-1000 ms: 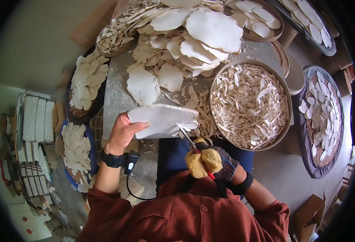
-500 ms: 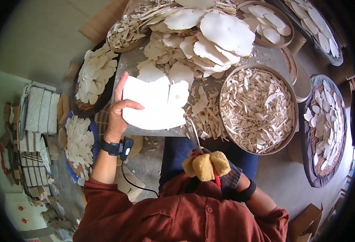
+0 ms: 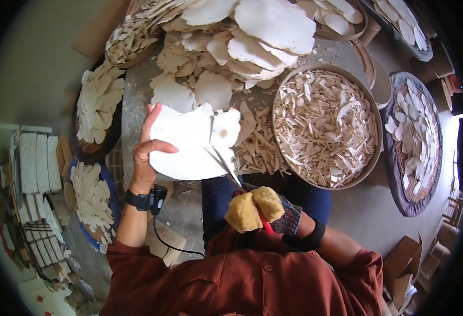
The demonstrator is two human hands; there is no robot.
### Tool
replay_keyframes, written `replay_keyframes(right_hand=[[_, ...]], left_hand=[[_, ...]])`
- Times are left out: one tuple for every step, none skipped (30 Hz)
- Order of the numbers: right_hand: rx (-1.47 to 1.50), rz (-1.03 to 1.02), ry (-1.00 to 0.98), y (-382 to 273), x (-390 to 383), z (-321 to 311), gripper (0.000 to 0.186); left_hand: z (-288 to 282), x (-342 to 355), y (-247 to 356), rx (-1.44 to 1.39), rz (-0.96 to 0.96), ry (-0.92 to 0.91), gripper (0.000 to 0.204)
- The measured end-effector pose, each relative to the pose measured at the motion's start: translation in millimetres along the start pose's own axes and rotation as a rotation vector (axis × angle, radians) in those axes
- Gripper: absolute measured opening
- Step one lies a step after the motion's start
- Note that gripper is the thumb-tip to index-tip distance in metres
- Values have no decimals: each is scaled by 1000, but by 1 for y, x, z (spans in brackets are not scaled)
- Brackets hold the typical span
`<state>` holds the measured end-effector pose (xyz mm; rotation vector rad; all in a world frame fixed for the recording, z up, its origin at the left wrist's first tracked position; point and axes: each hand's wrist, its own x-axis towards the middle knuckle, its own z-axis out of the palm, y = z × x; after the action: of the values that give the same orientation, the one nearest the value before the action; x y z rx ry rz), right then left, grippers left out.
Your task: The person picks up pieces of white material from a pile, trims their edges using shears, and drops the trimmings into a bowl.
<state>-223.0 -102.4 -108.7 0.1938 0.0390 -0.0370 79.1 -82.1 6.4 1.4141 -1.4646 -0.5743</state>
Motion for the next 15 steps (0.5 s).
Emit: replay_keyframes(right_hand=[[-251,-81,0,-1,-2,1,28],[-430,-119,100,-1,-4,1,29],[-608,-181,42,-2,-3,0,30],[-677,-197,49,-2,-3,-1,32],[-748,-208,58,-2,-2,-3,33],[-885,-245,158,-1,3,-6,36],[-1024,-280,257,2,9,-10,38],[-837,-281,240,0,12,-14,41],[-531,-313,100,0,16,-17,44],[-351,-346,102,-3,15,-20,44],[-347,-388,126,-7,15,-22,45],[-616,-428,247,-11,10,-23,45],[-882,-445,385,-16,5,-24,45],[-981,-398,391,-19,0,-25,46],[-1099,-392,376,-22,-5,-25,46]], left_hand=[[-1,0,-2,-31,-17,7,9],[-1,0,-5,-61,-32,24,9],[-1,0,-7,-71,-34,21,9],[-1,1,-9,-6,-15,34,8],[-1,2,-10,59,17,52,7],[-1,2,-11,143,50,57,6],[0,1,-11,142,69,63,5],[1,0,-9,160,87,55,4],[2,-2,-7,173,97,68,2],[4,-4,-4,153,108,88,8],[6,-9,1,-13,-120,179,13],[12,-15,5,-223,-391,292,19],[13,-17,8,-233,-363,341,24],[14,-19,10,-237,-380,364,29],[14,-20,11,-323,-398,370,38]])
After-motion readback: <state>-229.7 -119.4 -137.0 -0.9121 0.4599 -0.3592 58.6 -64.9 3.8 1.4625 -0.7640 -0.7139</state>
